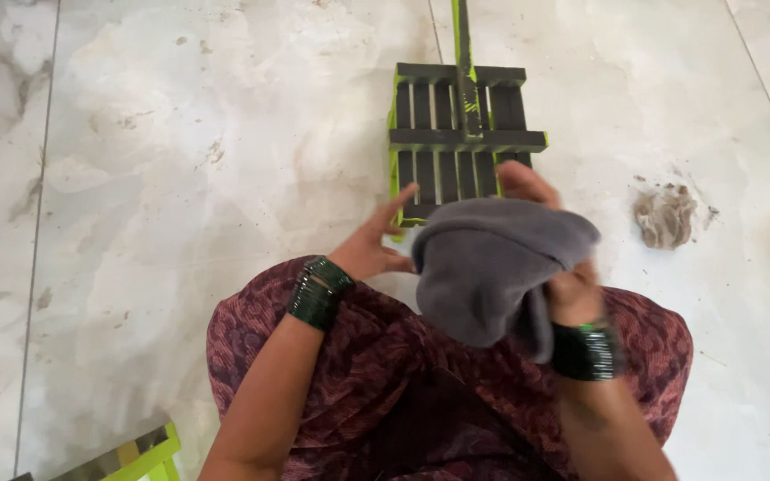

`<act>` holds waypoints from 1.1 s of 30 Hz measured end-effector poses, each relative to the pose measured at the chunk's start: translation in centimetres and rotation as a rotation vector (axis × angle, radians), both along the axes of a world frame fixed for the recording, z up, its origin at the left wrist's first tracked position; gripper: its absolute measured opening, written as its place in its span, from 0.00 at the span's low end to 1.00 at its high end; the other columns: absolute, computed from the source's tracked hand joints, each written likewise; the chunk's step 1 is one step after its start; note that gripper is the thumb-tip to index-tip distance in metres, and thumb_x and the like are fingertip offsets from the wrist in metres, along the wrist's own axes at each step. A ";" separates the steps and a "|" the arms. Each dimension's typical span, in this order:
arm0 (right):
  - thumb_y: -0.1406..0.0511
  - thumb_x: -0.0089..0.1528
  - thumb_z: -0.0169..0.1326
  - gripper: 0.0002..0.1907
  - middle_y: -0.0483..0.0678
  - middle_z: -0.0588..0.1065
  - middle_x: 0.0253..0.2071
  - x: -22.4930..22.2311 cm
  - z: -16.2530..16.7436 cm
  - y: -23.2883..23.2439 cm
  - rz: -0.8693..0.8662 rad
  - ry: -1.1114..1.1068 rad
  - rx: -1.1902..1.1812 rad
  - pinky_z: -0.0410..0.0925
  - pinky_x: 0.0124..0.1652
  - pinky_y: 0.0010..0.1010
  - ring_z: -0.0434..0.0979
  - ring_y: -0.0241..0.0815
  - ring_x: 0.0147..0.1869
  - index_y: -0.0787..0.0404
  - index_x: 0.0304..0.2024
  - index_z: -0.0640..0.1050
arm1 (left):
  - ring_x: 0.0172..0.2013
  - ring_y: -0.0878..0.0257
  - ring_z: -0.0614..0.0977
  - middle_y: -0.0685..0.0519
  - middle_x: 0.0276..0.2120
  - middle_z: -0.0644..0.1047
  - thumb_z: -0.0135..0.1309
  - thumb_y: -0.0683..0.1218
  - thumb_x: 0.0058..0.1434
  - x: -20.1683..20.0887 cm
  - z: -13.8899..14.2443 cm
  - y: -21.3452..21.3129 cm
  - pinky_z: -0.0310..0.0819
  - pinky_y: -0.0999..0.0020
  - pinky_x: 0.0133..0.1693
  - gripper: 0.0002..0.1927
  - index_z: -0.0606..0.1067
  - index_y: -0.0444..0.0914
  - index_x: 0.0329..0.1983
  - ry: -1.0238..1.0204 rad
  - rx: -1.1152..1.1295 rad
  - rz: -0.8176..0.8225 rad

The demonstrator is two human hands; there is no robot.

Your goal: The person sits on the floor and wipes a small green-painted wooden chair with a dark cloth, rotating and repositioning the chair to wipe the seat slats, backrest, legs and underside, then sets the chair down on the floor.

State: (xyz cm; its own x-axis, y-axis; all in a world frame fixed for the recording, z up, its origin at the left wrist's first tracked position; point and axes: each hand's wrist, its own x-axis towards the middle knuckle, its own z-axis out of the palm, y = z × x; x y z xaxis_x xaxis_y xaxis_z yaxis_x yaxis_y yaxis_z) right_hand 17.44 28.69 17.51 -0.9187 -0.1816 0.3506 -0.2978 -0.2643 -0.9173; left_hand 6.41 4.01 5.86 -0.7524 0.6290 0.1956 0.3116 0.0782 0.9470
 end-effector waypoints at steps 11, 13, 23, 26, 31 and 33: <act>0.82 0.48 0.57 0.42 0.54 0.62 0.71 0.9 -8.8 -7.6 -0.277 0.023 0.659 0.65 0.66 0.43 0.64 0.56 0.75 0.51 0.64 0.73 | 0.58 0.55 0.76 0.47 0.56 0.75 0.59 0.44 0.65 2.5 -1.4 0.1 0.73 0.62 0.59 0.26 0.70 0.40 0.67 -0.093 0.197 0.073; 0.85 0.45 0.54 0.42 0.51 0.69 0.67 0.8 -8.7 -4.7 -0.372 0.078 0.796 0.66 0.67 0.43 0.68 0.54 0.73 0.50 0.60 0.77 | 0.57 0.52 0.78 0.47 0.56 0.76 0.60 0.45 0.62 1.5 -2.3 1.4 0.74 0.61 0.59 0.28 0.71 0.43 0.67 0.076 -0.033 0.185; 0.88 0.51 0.46 0.39 0.57 0.65 0.67 -10.5 -2.5 3.6 -0.826 0.435 0.892 0.67 0.71 0.45 0.66 0.57 0.75 0.57 0.61 0.77 | 0.58 0.39 0.72 0.39 0.66 0.65 0.68 0.55 0.53 -2.1 -7.0 4.1 0.71 0.50 0.55 0.43 0.63 0.40 0.69 0.276 -0.466 0.375; 0.83 0.51 0.48 0.41 0.54 0.65 0.69 -12.7 -6.0 -1.5 -0.609 0.316 0.981 0.72 0.60 0.39 0.71 0.54 0.70 0.43 0.61 0.79 | 0.55 0.45 0.77 0.50 0.64 0.71 0.62 0.55 0.59 -1.5 -8.0 5.0 0.75 0.50 0.50 0.32 0.70 0.43 0.65 0.196 -0.599 0.341; 0.75 0.57 0.56 0.33 0.54 0.67 0.67 -13.2 -11.9 -0.1 -0.585 0.306 1.342 0.71 0.56 0.43 0.70 0.58 0.67 0.36 0.58 0.81 | 0.51 0.48 0.80 0.52 0.55 0.77 0.61 0.57 0.61 -1.1 -8.3 4.8 0.76 0.53 0.49 0.23 0.76 0.44 0.56 0.293 -0.629 0.381; 0.74 0.55 0.55 0.33 0.54 0.67 0.68 -12.3 -12.6 4.7 -0.644 0.262 1.431 0.72 0.56 0.43 0.71 0.57 0.68 0.36 0.58 0.81 | 0.49 0.48 0.80 0.51 0.56 0.76 0.62 0.55 0.59 -1.0 -8.0 4.8 0.76 0.53 0.47 0.22 0.77 0.42 0.53 0.319 -0.561 0.407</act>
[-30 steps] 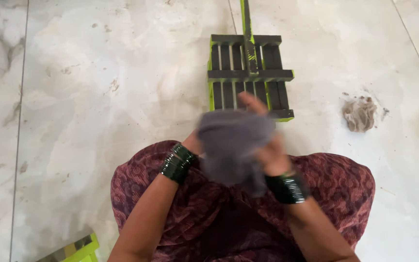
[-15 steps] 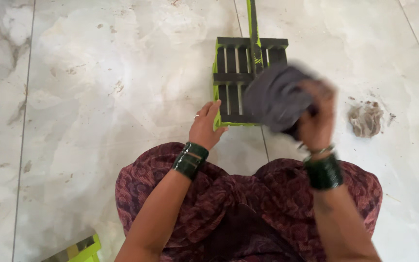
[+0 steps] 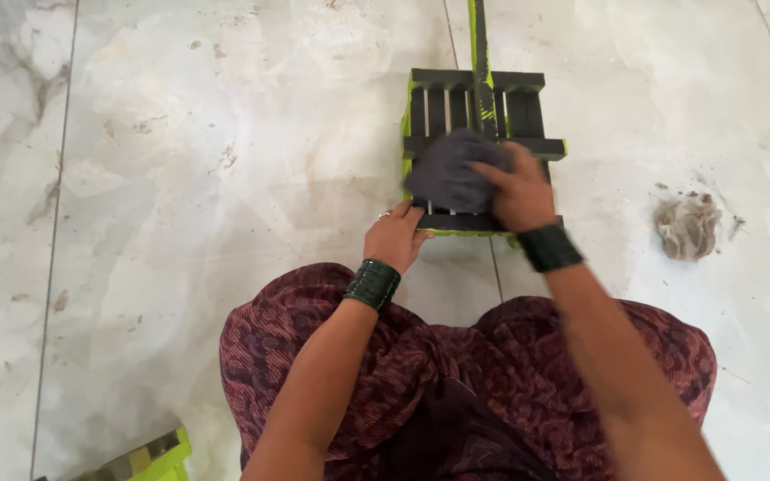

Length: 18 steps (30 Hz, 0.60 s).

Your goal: The person sits on the floor and wipes a small green-painted wooden chair with a dark cloth, rotating and repositioning the chair to wipe the seat slats, backrest, legs and underside, then sets the chair down on the floor.

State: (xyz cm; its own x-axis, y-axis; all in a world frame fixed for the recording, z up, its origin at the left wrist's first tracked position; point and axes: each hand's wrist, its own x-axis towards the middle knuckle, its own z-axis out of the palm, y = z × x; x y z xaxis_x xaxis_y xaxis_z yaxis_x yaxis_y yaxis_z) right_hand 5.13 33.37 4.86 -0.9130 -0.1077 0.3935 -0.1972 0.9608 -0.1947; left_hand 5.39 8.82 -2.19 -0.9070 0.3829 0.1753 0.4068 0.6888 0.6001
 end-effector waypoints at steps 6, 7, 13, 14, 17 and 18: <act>0.71 0.55 0.57 0.28 0.51 0.71 0.58 1.7 2.3 10.9 -0.386 -0.213 0.172 0.73 0.48 0.49 0.74 0.58 0.55 0.36 0.54 0.84 | 0.48 0.47 0.79 0.50 0.54 0.75 0.63 0.55 0.57 0.4 0.9 0.8 0.76 0.53 0.45 0.21 0.77 0.42 0.51 0.002 0.008 -0.016; 0.72 0.55 0.57 0.28 0.50 0.71 0.57 1.7 3.3 11.5 -0.458 -0.206 0.218 0.73 0.47 0.50 0.75 0.58 0.53 0.35 0.52 0.85 | 0.49 0.48 0.79 0.51 0.52 0.76 0.63 0.55 0.57 0.5 1.1 0.9 0.75 0.53 0.46 0.21 0.78 0.42 0.50 0.004 0.001 -0.011; 0.78 0.56 0.54 0.30 0.56 0.68 0.63 2.2 8.9 8.2 -0.188 0.142 -0.020 0.73 0.60 0.43 0.73 0.58 0.62 0.45 0.54 0.84 | 0.49 0.49 0.79 0.51 0.46 0.76 0.65 0.52 0.54 0.6 1.5 1.2 0.73 0.55 0.48 0.20 0.80 0.42 0.48 0.026 0.045 0.032; 0.79 0.54 0.54 0.31 0.55 0.69 0.64 1.8 8.5 6.1 -0.115 0.145 -0.084 0.73 0.61 0.42 0.73 0.57 0.65 0.46 0.55 0.84 | 0.49 0.49 0.79 0.51 0.46 0.76 0.66 0.52 0.54 0.6 1.5 1.1 0.73 0.55 0.48 0.20 0.80 0.42 0.49 0.027 0.053 0.036; 0.78 0.50 0.55 0.32 0.52 0.71 0.63 0.5 5.6 -0.4 0.098 0.080 -0.138 0.71 0.60 0.44 0.71 0.58 0.67 0.45 0.53 0.84 | 0.48 0.50 0.79 0.52 0.44 0.77 0.65 0.53 0.56 0.5 1.4 0.8 0.73 0.55 0.49 0.20 0.80 0.44 0.51 -0.064 0.007 0.053; 0.77 0.52 0.56 0.30 0.52 0.70 0.63 0.0 4.2 -2.1 0.112 0.065 -0.070 0.71 0.58 0.43 0.71 0.58 0.66 0.42 0.51 0.84 | 0.48 0.50 0.79 0.52 0.44 0.77 0.65 0.52 0.56 0.5 1.4 0.6 0.73 0.55 0.49 0.19 0.80 0.44 0.50 -0.043 0.007 0.054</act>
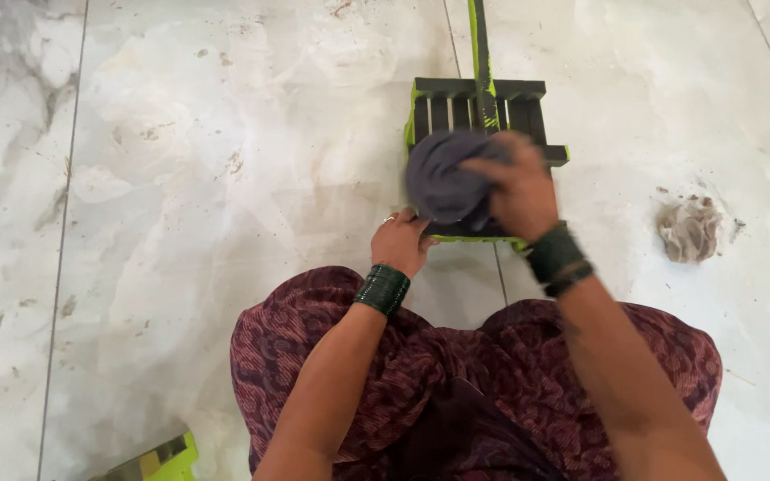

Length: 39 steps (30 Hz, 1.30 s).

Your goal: The person sits on the floor and wipes a small green-painted wooden chair with a dark cloth, rotating and repositioning the chair to wipe the seat slats, backrest, legs and underside, then sets the chair down on the floor.

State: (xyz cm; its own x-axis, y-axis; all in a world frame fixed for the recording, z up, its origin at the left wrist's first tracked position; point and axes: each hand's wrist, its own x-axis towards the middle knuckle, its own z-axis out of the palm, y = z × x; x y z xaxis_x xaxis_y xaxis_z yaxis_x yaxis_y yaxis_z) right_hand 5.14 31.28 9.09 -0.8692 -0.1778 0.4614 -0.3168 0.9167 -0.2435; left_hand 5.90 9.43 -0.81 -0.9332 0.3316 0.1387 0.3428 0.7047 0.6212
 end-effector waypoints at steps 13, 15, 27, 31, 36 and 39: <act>0.70 0.57 0.57 0.27 0.57 0.74 0.58 8.1 -3.2 19.8 -0.603 -0.337 0.177 0.72 0.49 0.49 0.80 0.60 0.52 0.42 0.57 0.84 | 0.54 0.48 0.76 0.49 0.51 0.75 0.64 0.49 0.55 0.4 -0.2 0.3 0.69 0.53 0.52 0.22 0.77 0.43 0.53 0.080 -0.090 0.016; 0.68 0.60 0.58 0.25 0.59 0.78 0.54 10.1 -3.5 22.7 -0.556 -0.385 -0.085 0.73 0.55 0.44 0.82 0.54 0.54 0.50 0.60 0.81 | 0.54 0.47 0.76 0.48 0.54 0.74 0.62 0.45 0.55 0.5 -0.2 0.4 0.71 0.52 0.51 0.22 0.77 0.43 0.55 0.034 -0.028 0.013; 0.57 0.57 0.61 0.43 0.62 0.76 0.59 9.6 -9.6 8.9 -0.425 -0.873 -0.889 0.73 0.56 0.40 0.80 0.53 0.57 0.66 0.72 0.63 | 0.65 0.40 0.67 0.41 0.68 0.64 0.57 0.46 0.62 -3.1 -5.1 -2.0 0.67 0.49 0.62 0.26 0.72 0.43 0.65 -0.009 0.143 0.348; 0.58 0.59 0.63 0.42 0.65 0.71 0.64 10.5 -11.8 0.8 -0.193 -0.806 -0.968 0.70 0.60 0.40 0.76 0.54 0.63 0.71 0.69 0.63 | 0.73 0.35 0.53 0.29 0.75 0.45 0.64 0.59 0.63 -5.8 -6.0 -4.9 0.59 0.45 0.66 0.47 0.55 0.38 0.76 0.097 0.236 0.490; 0.59 0.61 0.60 0.35 0.57 0.74 0.62 10.6 -13.8 -6.3 0.021 -0.933 -0.937 0.67 0.61 0.35 0.75 0.47 0.64 0.68 0.67 0.69 | 0.72 0.27 0.43 0.24 0.72 0.31 0.70 0.54 0.53 -5.2 -5.0 -5.1 0.61 0.45 0.63 0.64 0.36 0.39 0.78 0.001 0.328 0.546; 0.60 0.61 0.61 0.32 0.55 0.77 0.59 10.8 -12.6 -6.8 0.092 -0.909 -1.038 0.68 0.60 0.36 0.76 0.45 0.61 0.68 0.64 0.72 | 0.74 0.27 0.46 0.22 0.73 0.31 0.63 0.43 0.51 -4.1 -4.0 -4.5 0.67 0.48 0.63 0.60 0.38 0.41 0.79 0.031 0.276 0.574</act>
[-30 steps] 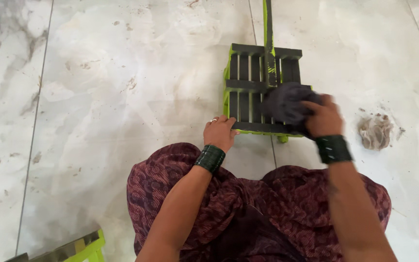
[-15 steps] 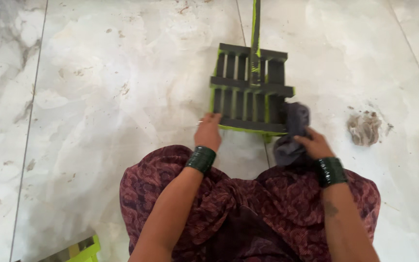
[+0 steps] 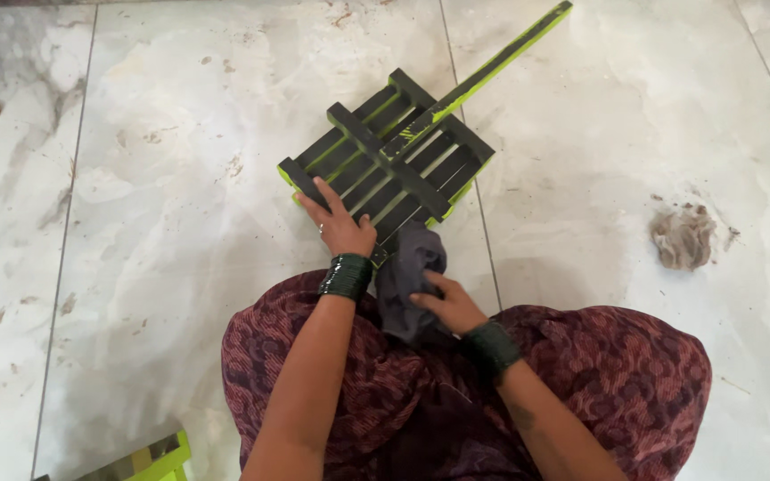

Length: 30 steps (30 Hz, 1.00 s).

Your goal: The person sits on the floor and wipes a small green-painted wooden chair with a dark cloth, rotating and repositioning the chair to wipe the seat slats, backrest, legs and underside, then sets the chair down on the floor.

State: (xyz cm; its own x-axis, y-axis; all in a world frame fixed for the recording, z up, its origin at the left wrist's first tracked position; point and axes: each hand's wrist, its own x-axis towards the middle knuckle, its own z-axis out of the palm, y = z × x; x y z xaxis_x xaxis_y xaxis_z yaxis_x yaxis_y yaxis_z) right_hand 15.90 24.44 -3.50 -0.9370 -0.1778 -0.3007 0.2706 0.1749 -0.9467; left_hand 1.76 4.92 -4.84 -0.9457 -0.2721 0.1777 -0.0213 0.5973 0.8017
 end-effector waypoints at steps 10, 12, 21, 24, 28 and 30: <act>0.55 0.63 0.56 0.25 0.57 0.76 0.61 1.7 11.1 12.0 0.092 0.169 0.550 0.68 0.59 0.45 0.74 0.58 0.64 0.58 0.59 0.77 | 0.74 0.28 0.40 0.23 0.72 0.29 0.51 0.35 0.55 0.1 1.2 0.4 0.60 0.48 0.65 0.47 0.50 0.41 0.78 -0.177 -0.140 -0.015; 0.56 0.67 0.54 0.15 0.61 0.71 0.66 1.8 12.2 12.5 0.295 0.545 0.929 0.63 0.59 0.49 0.67 0.67 0.69 0.51 0.49 0.85 | 0.74 0.28 0.40 0.24 0.72 0.29 0.52 0.36 0.55 0.2 1.2 0.5 0.58 0.46 0.65 0.45 0.52 0.41 0.78 -0.178 -0.171 -0.014; 0.59 0.67 0.54 0.12 0.50 0.81 0.53 -0.2 10.8 13.5 -0.204 0.373 0.797 0.72 0.49 0.36 0.81 0.47 0.53 0.53 0.50 0.84 | 0.73 0.26 0.40 0.21 0.71 0.29 0.54 0.38 0.57 -0.2 1.2 0.2 0.61 0.45 0.63 0.41 0.59 0.39 0.76 -0.166 -0.206 -0.040; 0.61 0.63 0.60 0.12 0.52 0.81 0.48 -2.4 7.9 13.5 -0.301 0.386 0.930 0.73 0.45 0.38 0.82 0.49 0.48 0.54 0.49 0.84 | 0.73 0.26 0.41 0.21 0.71 0.29 0.55 0.38 0.57 0.0 1.4 -0.1 0.65 0.46 0.62 0.40 0.60 0.38 0.75 -0.146 -0.208 -0.052; 0.62 0.60 0.63 0.10 0.50 0.82 0.46 -2.9 5.1 11.7 -0.153 0.348 0.945 0.74 0.48 0.39 0.83 0.49 0.46 0.53 0.45 0.86 | 0.73 0.26 0.40 0.21 0.70 0.29 0.57 0.38 0.55 0.3 1.7 -0.1 0.64 0.46 0.62 0.40 0.62 0.38 0.73 -0.115 -0.230 -0.045; 0.58 0.61 0.64 0.11 0.50 0.83 0.45 -2.1 4.7 11.5 -0.166 0.176 1.018 0.74 0.49 0.39 0.83 0.49 0.47 0.52 0.43 0.86 | 0.73 0.26 0.40 0.21 0.70 0.29 0.57 0.38 0.55 0.4 1.8 0.0 0.64 0.45 0.62 0.40 0.63 0.39 0.73 -0.119 -0.233 -0.037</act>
